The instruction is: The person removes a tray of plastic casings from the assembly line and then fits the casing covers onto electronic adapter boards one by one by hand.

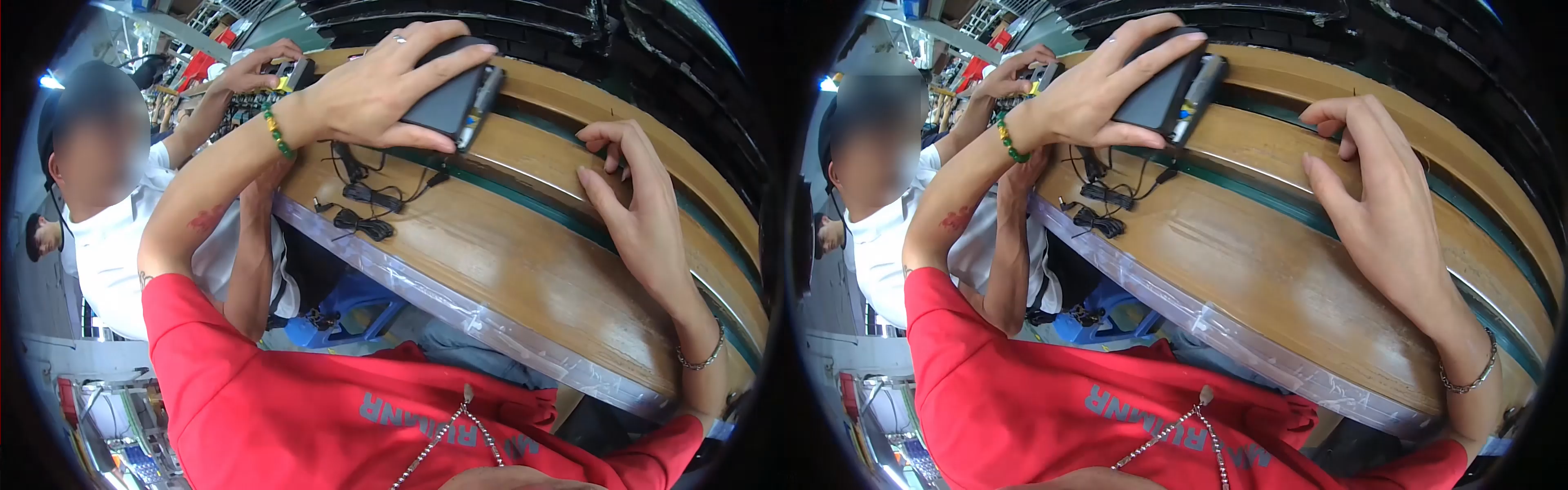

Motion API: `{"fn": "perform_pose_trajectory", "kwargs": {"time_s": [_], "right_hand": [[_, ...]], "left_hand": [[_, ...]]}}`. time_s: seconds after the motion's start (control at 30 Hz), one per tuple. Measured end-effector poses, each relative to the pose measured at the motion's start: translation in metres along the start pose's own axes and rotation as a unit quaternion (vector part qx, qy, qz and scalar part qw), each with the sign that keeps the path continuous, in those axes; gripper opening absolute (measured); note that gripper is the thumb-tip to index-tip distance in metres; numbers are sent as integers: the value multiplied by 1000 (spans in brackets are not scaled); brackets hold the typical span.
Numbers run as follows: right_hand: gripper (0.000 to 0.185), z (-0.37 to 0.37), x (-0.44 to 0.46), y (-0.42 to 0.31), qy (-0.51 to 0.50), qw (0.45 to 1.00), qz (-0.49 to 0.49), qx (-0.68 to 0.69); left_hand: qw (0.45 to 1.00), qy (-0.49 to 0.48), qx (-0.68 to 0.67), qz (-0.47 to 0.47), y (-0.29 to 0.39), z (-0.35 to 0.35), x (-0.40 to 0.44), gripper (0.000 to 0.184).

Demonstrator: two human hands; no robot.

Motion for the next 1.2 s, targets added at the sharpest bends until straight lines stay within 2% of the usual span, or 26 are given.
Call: {"fn": "perform_pose_trajectory", "kwargs": {"time_s": [0.07, 0.13, 0.17, 0.2, 0.27, 0.3, 0.4, 0.47, 0.57, 0.7, 0.77, 0.83, 0.87, 0.97, 1.1, 1.13, 1.2], "right_hand": [[32, -6, -1, 3, -8, 1000, -4, -6], [52, -17, 1, 11, -33, 997, 63, 42], [52, -24, 1, 10, -38, 997, 56, 45], [66, -35, 2, 4, -14, 999, -5, -42], [91, -49, 5, 0, -32, 992, -53, -110], [98, -50, 8, -1, -49, 991, -48, -111], [122, -51, 3, 9, -103, 990, 45, -85], [125, -59, 2, 24, -115, 981, 23, -152], [122, -73, 3, 24, -124, 971, -38, -199], [115, -71, 11, 14, -111, 987, 13, -115], [111, -72, 12, 10, -124, 980, 19, -153], [109, -73, 12, 6, -130, 979, 26, -156], [108, -76, 12, 6, -88, 983, 15, -161], [106, -84, 12, 11, -27, 984, -21, -174], [111, -93, 14, 22, -41, 964, -10, -262], [106, -91, 13, 19, -50, 970, 0, -237], [101, -90, 17, 20, -60, 974, 19, -216]], "left_hand": [[999, 27, 8, 19, 16, 5, 19, 100], [997, 71, 5, 33, 32, 14, 38, 95], [993, 107, -3, 48, 41, 17, 46, 91], [992, 117, 9, 47, 50, 22, 57, 90], [987, 152, 16, 39, 67, 29, 75, 92], [987, 156, -7, 22, 77, 30, 86, 96], [982, 185, -44, 8, 97, 35, 106, 105], [972, 220, -78, 6, 104, 41, 114, 106], [978, 184, -97, -12, 111, 51, 126, 110], [978, 191, -79, -5, 108, 46, 124, 114], [981, 185, -58, -4, 100, 35, 116, 116], [991, 1, -96, -94, 85, 38, 108, 115], [984, -50, -130, -111, 79, 36, 105, 113], [977, -70, -151, -130, 76, 31, 103, 114], [980, -60, -153, -109, 72, 33, 113, 119], [984, -24, -148, -99, 72, 30, 115, 111], [988, -30, -129, -81, 69, 22, 117, 104]]}}
Point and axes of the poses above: each hand's wrist, its own x-axis towards the middle knuckle, its own z-axis out of the palm, y = z × x, the point moved 4 cm from there along x, towards the middle knuckle, and after that the axes turned 10 degrees about y, right-handed, at the moved point
